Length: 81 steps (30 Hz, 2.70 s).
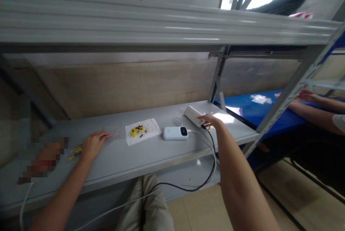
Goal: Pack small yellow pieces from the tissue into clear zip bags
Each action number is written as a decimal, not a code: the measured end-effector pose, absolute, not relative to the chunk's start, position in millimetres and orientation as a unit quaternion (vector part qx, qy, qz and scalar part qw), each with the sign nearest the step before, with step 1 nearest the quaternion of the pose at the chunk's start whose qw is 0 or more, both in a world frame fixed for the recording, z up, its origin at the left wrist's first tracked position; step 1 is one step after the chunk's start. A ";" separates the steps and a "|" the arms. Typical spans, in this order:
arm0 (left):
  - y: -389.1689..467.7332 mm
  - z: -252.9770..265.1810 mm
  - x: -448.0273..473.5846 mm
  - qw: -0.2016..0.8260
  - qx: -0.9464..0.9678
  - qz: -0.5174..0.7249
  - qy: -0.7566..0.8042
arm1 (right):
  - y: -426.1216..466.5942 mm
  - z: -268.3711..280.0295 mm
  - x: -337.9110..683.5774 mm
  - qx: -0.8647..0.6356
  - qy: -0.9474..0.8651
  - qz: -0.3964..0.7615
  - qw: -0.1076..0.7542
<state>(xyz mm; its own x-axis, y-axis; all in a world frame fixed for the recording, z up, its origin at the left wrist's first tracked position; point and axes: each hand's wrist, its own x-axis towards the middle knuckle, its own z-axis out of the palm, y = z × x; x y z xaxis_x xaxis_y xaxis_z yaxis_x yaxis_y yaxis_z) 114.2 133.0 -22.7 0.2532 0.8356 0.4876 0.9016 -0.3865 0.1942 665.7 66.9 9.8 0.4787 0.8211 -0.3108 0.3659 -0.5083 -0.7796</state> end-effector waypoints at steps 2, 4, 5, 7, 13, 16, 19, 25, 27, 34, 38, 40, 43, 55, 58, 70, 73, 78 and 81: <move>134.0 -24.0 113.8 0.062 -0.789 -0.269 -0.548 | 65.6 12.8 661.2 -0.801 -0.374 0.331 0.330; 135.7 -25.6 113.0 0.060 -0.790 -0.276 -0.545 | 64.4 16.4 655.1 -0.809 -0.389 0.296 0.327; 136.9 -26.5 112.6 0.058 -0.791 -0.280 -0.541 | 63.9 17.8 651.7 -0.813 -0.405 0.271 0.320; 139.6 -28.1 111.8 0.053 -0.793 -0.288 -0.534 | 63.0 19.3 643.9 -0.820 -0.445 0.205 0.296; 146.2 -32.8 111.4 0.051 -0.797 -0.311 -0.516 | 60.4 12.8 615.3 -0.840 -0.514 -0.001 0.175; 146.6 -33.5 111.8 0.045 -0.795 -0.317 -0.516 | 58.9 7.5 604.2 -0.836 -0.532 -0.047 0.123; 145.9 -32.9 111.7 0.031 -0.800 -0.313 -0.510 | 57.9 3.0 597.9 -0.816 -0.567 -0.066 0.094; 142.2 -32.0 111.8 0.064 -0.790 -0.312 -0.524 | 55.0 -2.1 589.1 -0.796 -0.594 -0.083 0.082; 138.8 -30.5 112.6 0.078 -0.785 -0.310 -0.530 | 53.9 1.5 586.9 -0.805 -0.581 -0.071 0.095; 129.5 -19.4 117.6 0.069 -0.695 -0.471 -0.539 | 57.7 38.7 528.2 -0.755 -0.556 -0.102 0.334; 126.8 -17.6 139.5 0.011 -0.654 -0.534 -0.536 | 62.8 30.5 424.8 -0.614 -0.640 -0.022 0.461; 123.8 -18.4 156.0 -0.027 -0.660 -0.545 -0.516 | 66.8 14.5 371.7 -0.565 -0.678 0.046 0.467; 118.2 -19.7 174.0 -0.042 -0.699 -0.541 -0.465 | 73.8 -8.6 318.0 -0.550 -0.669 0.103 0.488; 112.6 -21.2 177.5 -0.029 -0.744 -0.521 -0.416 | 97.7 -10.6 300.7 -0.514 -0.720 0.091 0.457; 115.1 -23.4 175.6 -0.018 -0.749 -0.510 -0.422 | 99.2 -11.9 297.6 -0.511 -0.740 0.067 0.432; 121.1 -26.3 175.4 -0.010 -0.759 -0.485 -0.434 | 91.9 -8.0 300.5 -0.545 -0.759 -0.014 0.357; 121.1 -26.5 176.0 -0.010 -0.761 -0.489 -0.427 | 93.5 -8.8 300.7 -0.542 -0.757 -0.030 0.365; 121.8 -26.7 175.3 0.004 -0.775 -0.488 -0.403 | 98.0 -14.1 299.7 -0.552 -0.753 -0.069 0.351; 121.2 -26.0 175.9 0.011 -0.779 -0.478 -0.406 | 97.7 -14.9 298.8 -0.566 -0.750 -0.090 0.332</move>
